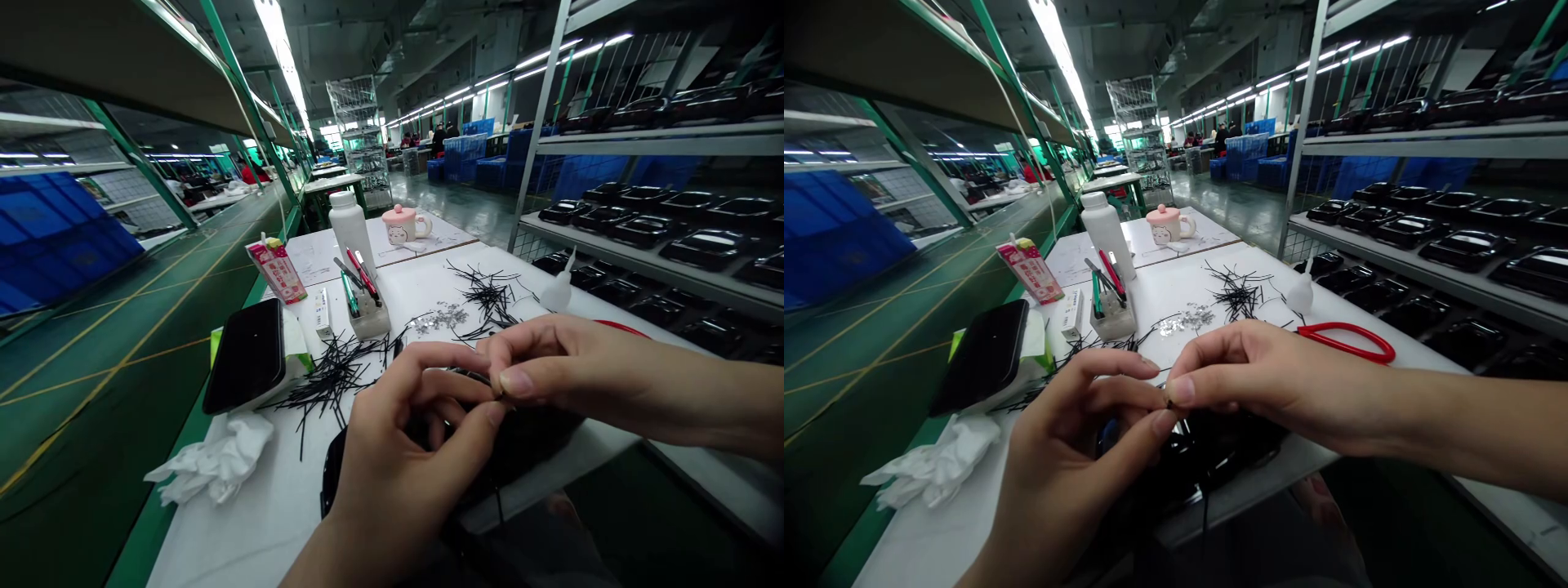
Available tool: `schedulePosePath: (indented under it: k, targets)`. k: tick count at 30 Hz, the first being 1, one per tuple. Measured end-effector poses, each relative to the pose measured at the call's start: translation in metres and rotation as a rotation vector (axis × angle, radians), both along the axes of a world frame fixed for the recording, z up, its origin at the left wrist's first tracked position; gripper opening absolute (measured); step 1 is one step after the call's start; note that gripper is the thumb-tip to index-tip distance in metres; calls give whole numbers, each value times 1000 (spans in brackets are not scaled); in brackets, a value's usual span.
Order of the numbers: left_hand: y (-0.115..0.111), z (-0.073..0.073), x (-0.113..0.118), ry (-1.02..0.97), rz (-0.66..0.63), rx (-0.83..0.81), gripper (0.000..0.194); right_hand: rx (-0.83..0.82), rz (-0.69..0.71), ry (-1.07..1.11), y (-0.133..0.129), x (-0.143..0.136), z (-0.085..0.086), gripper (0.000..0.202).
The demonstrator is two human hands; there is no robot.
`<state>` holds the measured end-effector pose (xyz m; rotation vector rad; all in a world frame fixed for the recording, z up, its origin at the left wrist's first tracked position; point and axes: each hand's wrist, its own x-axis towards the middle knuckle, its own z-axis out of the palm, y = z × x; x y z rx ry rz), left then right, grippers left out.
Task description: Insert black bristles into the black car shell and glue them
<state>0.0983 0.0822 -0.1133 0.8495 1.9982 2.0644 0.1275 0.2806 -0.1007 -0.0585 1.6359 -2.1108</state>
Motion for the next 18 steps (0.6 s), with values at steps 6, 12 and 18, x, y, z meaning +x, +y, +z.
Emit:
schedulePosePath:
  k: [6,12,18]
  targets:
    - [-3,-4,-6,-5,-73,2,22,-23,-4,101,2,-1,2,17]
    - [-3,-3,-5,-25,-124,6,31,194,14,305,5,2,1,21]
    - [-2,4,-5,-27,-133,-2,24,467,-62,535,3,13,4,15]
